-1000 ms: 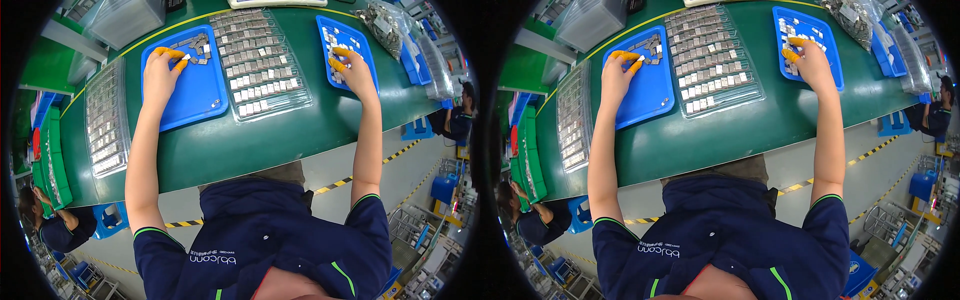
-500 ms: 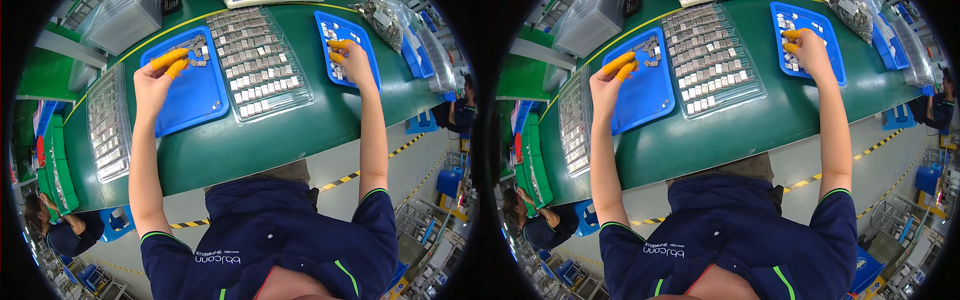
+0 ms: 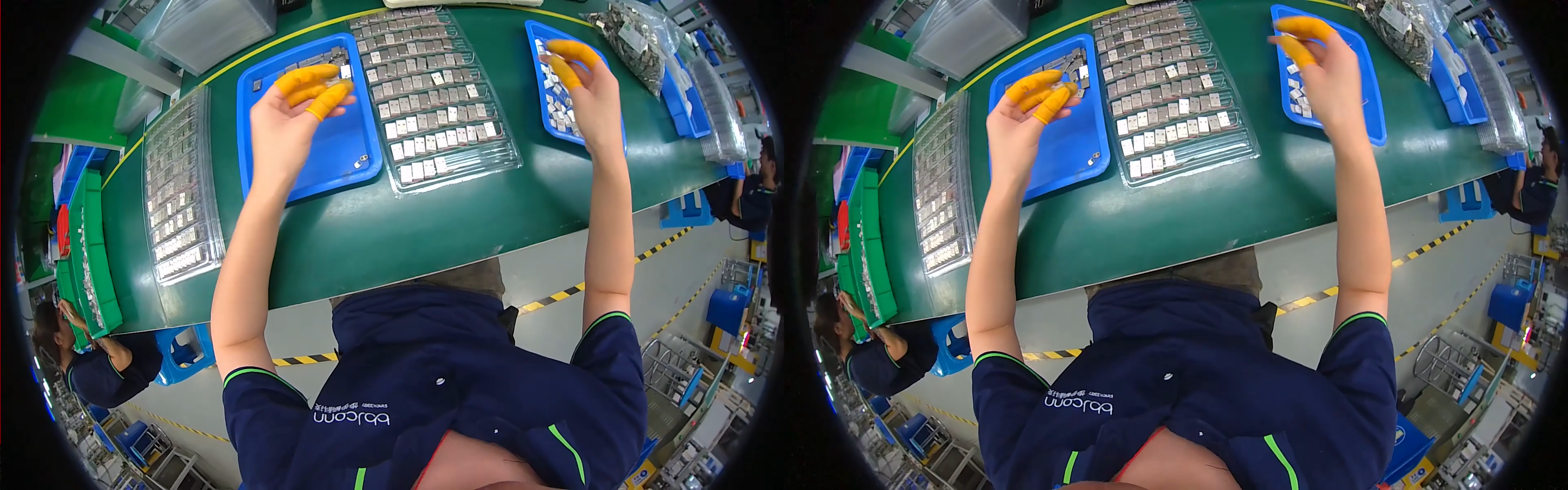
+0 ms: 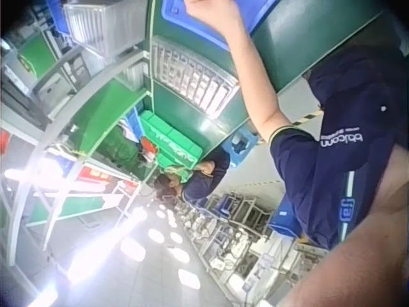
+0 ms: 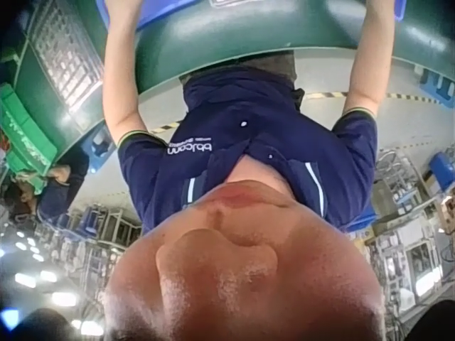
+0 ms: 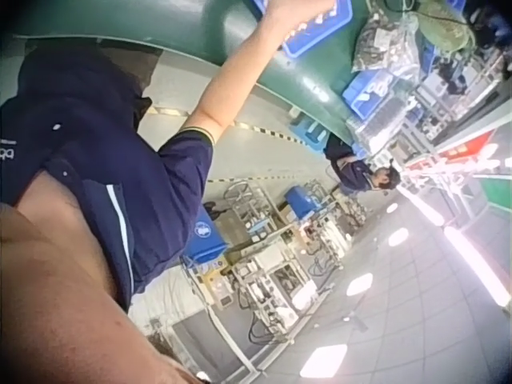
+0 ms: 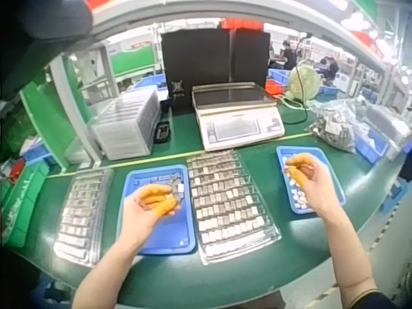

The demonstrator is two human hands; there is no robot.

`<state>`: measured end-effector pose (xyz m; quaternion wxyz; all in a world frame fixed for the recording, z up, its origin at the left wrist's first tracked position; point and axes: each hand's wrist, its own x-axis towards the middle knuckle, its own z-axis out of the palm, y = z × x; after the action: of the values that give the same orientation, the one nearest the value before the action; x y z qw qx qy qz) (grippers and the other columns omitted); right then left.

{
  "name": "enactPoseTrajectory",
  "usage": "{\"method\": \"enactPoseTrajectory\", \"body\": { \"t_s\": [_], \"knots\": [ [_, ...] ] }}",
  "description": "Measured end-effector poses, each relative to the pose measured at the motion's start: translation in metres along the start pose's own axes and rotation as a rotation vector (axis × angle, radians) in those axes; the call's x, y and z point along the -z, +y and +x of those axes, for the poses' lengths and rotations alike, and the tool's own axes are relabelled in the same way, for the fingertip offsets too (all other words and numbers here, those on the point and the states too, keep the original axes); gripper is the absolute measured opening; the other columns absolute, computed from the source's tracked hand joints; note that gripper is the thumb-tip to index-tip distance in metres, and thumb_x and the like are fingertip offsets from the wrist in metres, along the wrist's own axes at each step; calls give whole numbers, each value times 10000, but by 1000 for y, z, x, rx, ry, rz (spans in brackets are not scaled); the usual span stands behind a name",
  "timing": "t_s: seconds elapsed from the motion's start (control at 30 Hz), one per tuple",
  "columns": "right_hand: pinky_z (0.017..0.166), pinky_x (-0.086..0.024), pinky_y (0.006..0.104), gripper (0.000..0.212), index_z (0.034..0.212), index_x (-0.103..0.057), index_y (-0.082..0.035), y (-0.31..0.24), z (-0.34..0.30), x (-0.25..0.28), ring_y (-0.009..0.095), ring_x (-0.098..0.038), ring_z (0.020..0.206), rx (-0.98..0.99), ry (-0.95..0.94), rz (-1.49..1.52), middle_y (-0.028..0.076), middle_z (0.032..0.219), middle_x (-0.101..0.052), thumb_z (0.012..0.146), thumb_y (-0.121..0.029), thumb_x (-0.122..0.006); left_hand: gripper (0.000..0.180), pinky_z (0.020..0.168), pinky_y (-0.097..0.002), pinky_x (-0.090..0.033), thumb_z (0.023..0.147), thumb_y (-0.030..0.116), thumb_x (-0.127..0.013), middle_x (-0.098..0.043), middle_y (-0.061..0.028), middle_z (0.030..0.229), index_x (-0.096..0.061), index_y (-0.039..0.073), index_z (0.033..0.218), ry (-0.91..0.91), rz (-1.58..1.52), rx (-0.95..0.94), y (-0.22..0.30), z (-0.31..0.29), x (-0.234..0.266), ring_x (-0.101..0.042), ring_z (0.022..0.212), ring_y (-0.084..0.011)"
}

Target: The person assembles small electronic components by hand, placing them into clear plastic trays.

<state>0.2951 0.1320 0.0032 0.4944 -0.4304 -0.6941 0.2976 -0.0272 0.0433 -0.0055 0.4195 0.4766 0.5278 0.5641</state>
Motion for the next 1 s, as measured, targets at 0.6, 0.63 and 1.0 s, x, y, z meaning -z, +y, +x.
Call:
{"method": "enactPoseTrajectory", "body": {
  "t_s": [0.6,0.63,1.0],
  "knots": [
    [762,-499,228,204,940,-671,16,-55,-41,-110,121,-633,813,-248,-247,396,77,893,-677,754,-63,-699,278,808,-282,-512,788,13,-648,-635,-134,982,-599,-50,1053,-164,-153,208,-3,-24,-18,-636,899,-221],
    [762,-499,228,204,940,-671,16,-56,-41,-111,121,-633,813,-251,-248,396,77,893,-677,754,-63,-699,278,808,-282,-512,788,13,-648,-635,-134,982,-599,-50,1053,-164,-153,210,-3,-25,-18,-636,899,-221],
    [755,-488,234,184,895,-692,0,-61,-46,-108,118,-633,780,-178,-192,288,74,855,-683,725,-65,-722,287,804,-249,-487,774,47,-676,-658,-123,927,-618,-44,1040,-132,-88,198,-2,-28,-22,-638,865,-175]
  ]
}}
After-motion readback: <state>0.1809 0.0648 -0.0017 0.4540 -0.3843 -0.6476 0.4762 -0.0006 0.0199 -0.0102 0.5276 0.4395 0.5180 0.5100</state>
